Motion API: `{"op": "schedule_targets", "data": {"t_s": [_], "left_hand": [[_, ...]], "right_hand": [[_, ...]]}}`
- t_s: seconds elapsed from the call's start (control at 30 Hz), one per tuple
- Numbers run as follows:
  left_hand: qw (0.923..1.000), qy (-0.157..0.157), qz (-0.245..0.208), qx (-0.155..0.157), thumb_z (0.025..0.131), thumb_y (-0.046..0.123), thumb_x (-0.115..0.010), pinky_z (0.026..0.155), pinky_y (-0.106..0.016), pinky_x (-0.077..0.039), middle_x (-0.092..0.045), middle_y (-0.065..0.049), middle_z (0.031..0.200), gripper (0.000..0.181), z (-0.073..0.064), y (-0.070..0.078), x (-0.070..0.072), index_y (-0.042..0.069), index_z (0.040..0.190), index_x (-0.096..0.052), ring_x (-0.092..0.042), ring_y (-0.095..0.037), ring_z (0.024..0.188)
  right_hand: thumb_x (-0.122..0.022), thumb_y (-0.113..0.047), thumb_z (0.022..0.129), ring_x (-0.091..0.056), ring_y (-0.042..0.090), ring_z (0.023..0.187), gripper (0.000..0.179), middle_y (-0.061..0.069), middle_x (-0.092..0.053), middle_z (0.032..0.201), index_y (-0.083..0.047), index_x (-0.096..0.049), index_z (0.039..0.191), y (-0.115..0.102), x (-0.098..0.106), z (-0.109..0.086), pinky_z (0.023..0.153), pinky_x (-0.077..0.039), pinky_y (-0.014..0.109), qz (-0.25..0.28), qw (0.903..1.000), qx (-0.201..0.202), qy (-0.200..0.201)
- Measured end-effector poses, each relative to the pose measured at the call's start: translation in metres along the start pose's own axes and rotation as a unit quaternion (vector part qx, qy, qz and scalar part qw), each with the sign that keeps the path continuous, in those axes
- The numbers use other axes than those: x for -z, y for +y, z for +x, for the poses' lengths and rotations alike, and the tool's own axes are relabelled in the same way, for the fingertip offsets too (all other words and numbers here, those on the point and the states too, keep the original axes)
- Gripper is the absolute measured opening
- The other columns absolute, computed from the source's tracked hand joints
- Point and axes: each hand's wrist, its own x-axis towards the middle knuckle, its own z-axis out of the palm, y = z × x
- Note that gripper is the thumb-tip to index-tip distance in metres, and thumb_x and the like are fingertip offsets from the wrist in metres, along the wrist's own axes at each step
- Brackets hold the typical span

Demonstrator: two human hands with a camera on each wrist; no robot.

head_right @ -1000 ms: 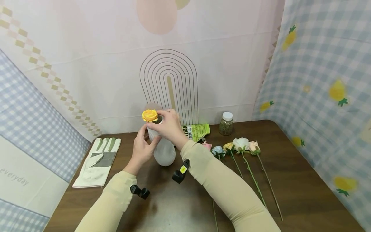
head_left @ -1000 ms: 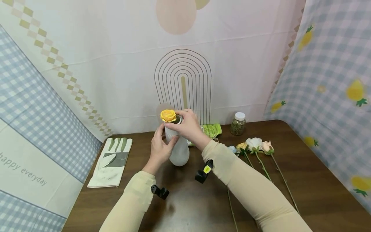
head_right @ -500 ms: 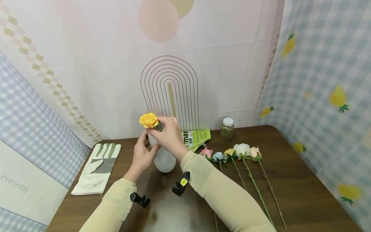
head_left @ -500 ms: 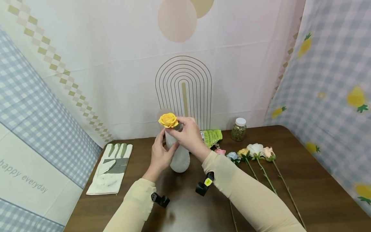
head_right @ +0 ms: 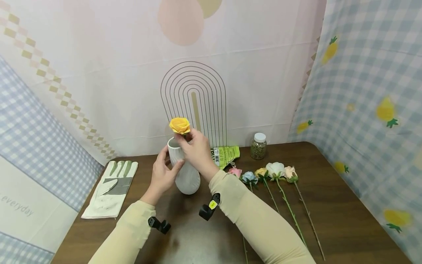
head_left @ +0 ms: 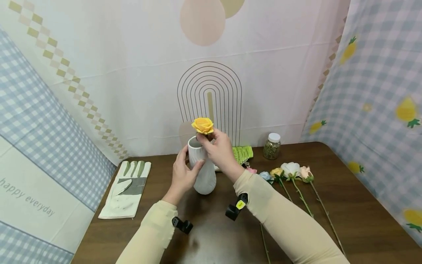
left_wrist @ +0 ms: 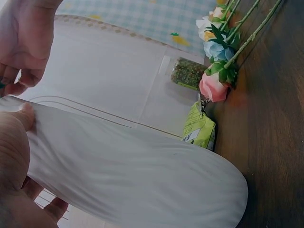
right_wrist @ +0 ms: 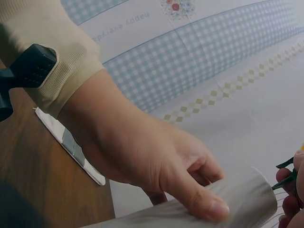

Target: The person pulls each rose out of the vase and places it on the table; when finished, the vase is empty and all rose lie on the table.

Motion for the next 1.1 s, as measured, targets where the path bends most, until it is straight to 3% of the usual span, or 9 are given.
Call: {"op": "schedule_targets", "data": {"t_s": [0.07,0.23,0.47,0.57,0.7,0.8,0.97,1.1], "left_hand": [[1.0000,0.002,0.000,0.001,0.084,0.025,-0.075,0.085,-0.044,-0.053,-0.055,-0.015,0.122,0.068,0.000,0.001,-0.001,0.001,0.139,-0.043,-0.061,-0.028,0.104],[1.0000,0.004,-0.005,0.002,0.083,0.023,-0.077,0.085,-0.045,-0.052,-0.055,-0.016,0.121,0.069,0.002,0.002,-0.001,0.001,0.139,-0.043,-0.061,-0.030,0.103],[1.0000,-0.002,0.002,0.008,0.084,0.025,-0.076,0.085,-0.042,-0.053,-0.055,-0.015,0.121,0.068,0.002,0.003,-0.001,0.001,0.139,-0.043,-0.060,-0.028,0.104],[1.0000,0.000,0.002,0.010,0.084,0.024,-0.075,0.085,-0.042,-0.053,-0.055,-0.015,0.121,0.068,0.002,0.003,0.000,0.001,0.139,-0.043,-0.060,-0.027,0.104],[0.9999,0.001,0.000,0.011,0.084,0.024,-0.076,0.086,-0.043,-0.052,-0.055,-0.015,0.121,0.069,0.002,0.002,0.000,0.001,0.140,-0.043,-0.060,-0.028,0.105],[0.9999,-0.002,-0.002,0.010,0.084,0.025,-0.076,0.086,-0.044,-0.052,-0.054,-0.015,0.122,0.069,0.002,0.002,0.001,0.002,0.140,-0.042,-0.060,-0.029,0.106],[0.9999,-0.007,0.001,0.012,0.085,0.027,-0.075,0.086,-0.042,-0.052,-0.053,-0.014,0.124,0.069,0.002,0.001,0.001,0.003,0.141,-0.041,-0.059,-0.028,0.107],[0.9999,-0.008,0.003,0.013,0.085,0.027,-0.075,0.085,-0.040,-0.053,-0.053,-0.014,0.125,0.070,0.002,0.002,0.002,0.003,0.141,-0.041,-0.058,-0.026,0.106]], "right_hand": [[-0.065,-0.026,0.093,-0.061,0.014,0.079,0.025,0.007,-0.070,0.087,-0.003,-0.071,0.101,0.002,0.003,0.000,0.067,-0.052,0.031,0.013,0.9998,-0.016,-0.005],[-0.059,-0.031,0.096,-0.062,0.013,0.100,0.032,0.009,-0.072,0.098,-0.002,-0.073,0.099,0.010,0.011,0.001,0.086,-0.050,0.035,0.051,0.9980,-0.028,-0.025],[-0.070,-0.018,0.089,-0.064,0.017,0.094,0.025,0.011,-0.070,0.101,-0.003,-0.069,0.109,0.011,0.024,0.003,0.080,-0.054,0.035,-0.001,0.9965,-0.030,-0.078],[-0.074,-0.013,0.085,-0.064,0.015,0.088,0.022,0.009,-0.072,0.097,-0.002,-0.072,0.104,0.009,0.028,0.005,0.076,-0.054,0.033,-0.045,0.9948,-0.028,-0.087],[-0.077,-0.019,0.083,-0.056,0.014,0.070,0.020,0.006,-0.072,0.083,-0.005,-0.076,0.096,0.005,0.031,0.007,0.064,-0.049,0.032,-0.114,0.9897,-0.023,-0.084],[-0.076,-0.023,0.084,-0.053,0.014,0.067,0.019,0.005,-0.072,0.082,-0.007,-0.077,0.096,0.004,0.032,0.008,0.063,-0.046,0.032,-0.142,0.9855,-0.027,-0.089],[-0.076,-0.025,0.084,-0.058,0.014,0.070,0.020,0.004,-0.073,0.086,-0.010,-0.077,0.097,0.006,0.032,0.009,0.063,-0.049,0.033,-0.150,0.9839,-0.031,-0.092],[-0.074,-0.027,0.085,-0.065,0.014,0.078,0.022,0.004,-0.073,0.088,-0.009,-0.077,0.098,0.011,0.032,0.009,0.066,-0.053,0.034,-0.120,0.9900,-0.009,-0.073]]}}
